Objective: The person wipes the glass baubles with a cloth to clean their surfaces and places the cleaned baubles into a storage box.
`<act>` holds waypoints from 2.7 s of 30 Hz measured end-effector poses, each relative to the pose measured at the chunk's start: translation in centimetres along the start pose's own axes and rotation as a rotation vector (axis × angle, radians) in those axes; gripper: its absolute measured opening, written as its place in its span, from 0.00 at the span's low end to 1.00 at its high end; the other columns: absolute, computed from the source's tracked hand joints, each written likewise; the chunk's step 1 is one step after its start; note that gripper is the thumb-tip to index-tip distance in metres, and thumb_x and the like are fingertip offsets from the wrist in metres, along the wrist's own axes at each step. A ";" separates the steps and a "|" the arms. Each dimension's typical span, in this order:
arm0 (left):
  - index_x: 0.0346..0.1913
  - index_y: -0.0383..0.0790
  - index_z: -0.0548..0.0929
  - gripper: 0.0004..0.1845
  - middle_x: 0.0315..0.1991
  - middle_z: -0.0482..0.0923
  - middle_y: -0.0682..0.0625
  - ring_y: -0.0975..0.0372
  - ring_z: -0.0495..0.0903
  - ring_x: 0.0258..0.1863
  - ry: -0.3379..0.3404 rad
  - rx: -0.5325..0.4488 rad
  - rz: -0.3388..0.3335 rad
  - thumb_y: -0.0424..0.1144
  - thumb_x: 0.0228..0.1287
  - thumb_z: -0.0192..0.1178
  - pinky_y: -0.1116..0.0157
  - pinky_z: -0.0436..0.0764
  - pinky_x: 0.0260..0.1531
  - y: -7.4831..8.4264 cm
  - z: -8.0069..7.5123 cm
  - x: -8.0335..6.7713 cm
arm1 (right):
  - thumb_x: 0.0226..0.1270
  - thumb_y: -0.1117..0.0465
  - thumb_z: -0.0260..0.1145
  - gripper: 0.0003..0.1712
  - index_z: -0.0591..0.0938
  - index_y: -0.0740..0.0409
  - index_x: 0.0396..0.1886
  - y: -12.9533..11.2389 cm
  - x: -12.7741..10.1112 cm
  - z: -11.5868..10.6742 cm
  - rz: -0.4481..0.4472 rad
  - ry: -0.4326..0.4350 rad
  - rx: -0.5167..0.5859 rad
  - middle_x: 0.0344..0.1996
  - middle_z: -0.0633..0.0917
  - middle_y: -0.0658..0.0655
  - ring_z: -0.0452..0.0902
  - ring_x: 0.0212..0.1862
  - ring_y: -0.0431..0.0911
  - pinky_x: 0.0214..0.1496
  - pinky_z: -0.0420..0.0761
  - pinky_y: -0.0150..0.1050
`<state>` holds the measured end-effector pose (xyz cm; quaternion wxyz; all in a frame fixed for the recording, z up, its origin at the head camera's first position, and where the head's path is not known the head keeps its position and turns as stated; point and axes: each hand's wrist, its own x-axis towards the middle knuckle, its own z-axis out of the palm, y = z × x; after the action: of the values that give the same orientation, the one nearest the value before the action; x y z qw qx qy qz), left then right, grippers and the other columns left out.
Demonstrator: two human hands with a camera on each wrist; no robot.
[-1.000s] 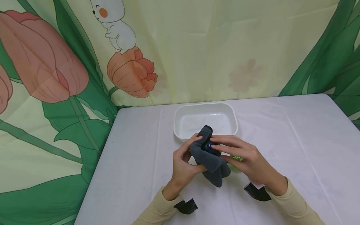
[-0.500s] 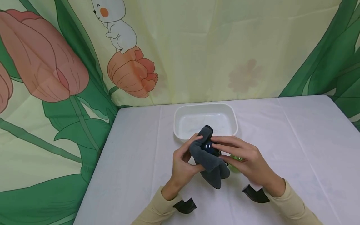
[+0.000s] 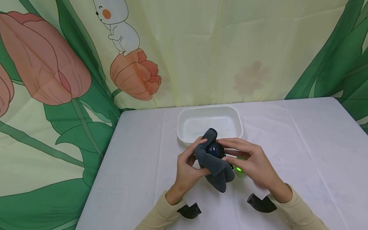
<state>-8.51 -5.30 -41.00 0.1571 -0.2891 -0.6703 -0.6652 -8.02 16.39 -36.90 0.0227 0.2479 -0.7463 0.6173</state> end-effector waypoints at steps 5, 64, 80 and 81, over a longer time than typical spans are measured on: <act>0.62 0.27 0.75 0.39 0.62 0.74 0.31 0.47 0.76 0.62 -0.005 0.015 0.015 0.17 0.40 0.74 0.58 0.81 0.56 0.1 0.0 0.1 | 0.60 0.65 0.73 0.25 0.82 0.60 0.59 0.2 0.2 -0.7 -0.250 -0.036 -0.186 0.59 0.81 0.57 0.78 0.61 0.40 0.57 0.79 0.28; 0.63 0.24 0.74 0.39 0.63 0.73 0.29 0.53 0.78 0.60 -0.022 -0.048 0.019 0.14 0.41 0.72 0.58 0.83 0.53 -0.4 -0.3 -0.2 | 0.73 0.52 0.59 0.24 0.82 0.65 0.58 1.3 0.3 -0.2 -0.521 -0.047 -0.328 0.58 0.80 0.64 0.78 0.60 0.42 0.52 0.80 0.24; 0.63 0.25 0.74 0.36 0.64 0.72 0.28 0.49 0.74 0.65 -0.032 -0.044 0.107 0.21 0.46 0.74 0.55 0.78 0.58 -0.4 -0.3 -0.2 | 0.48 0.77 0.75 0.34 0.80 0.69 0.59 1.4 0.1 0.0 -0.375 -0.006 -0.130 0.55 0.82 0.63 0.80 0.57 0.41 0.52 0.83 0.32; 0.62 0.24 0.74 0.36 0.64 0.72 0.28 0.49 0.75 0.64 -0.028 -0.044 0.115 0.22 0.47 0.75 0.55 0.78 0.58 -0.3 -0.3 -0.2 | 0.47 0.77 0.76 0.34 0.80 0.68 0.59 1.5 0.1 0.0 -0.372 -0.003 -0.146 0.55 0.82 0.62 0.81 0.57 0.41 0.53 0.82 0.31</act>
<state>-8.61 -5.66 -41.37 0.1794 -0.3396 -0.6400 -0.6655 -8.71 16.53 -38.18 0.1533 0.3803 -0.7303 0.5463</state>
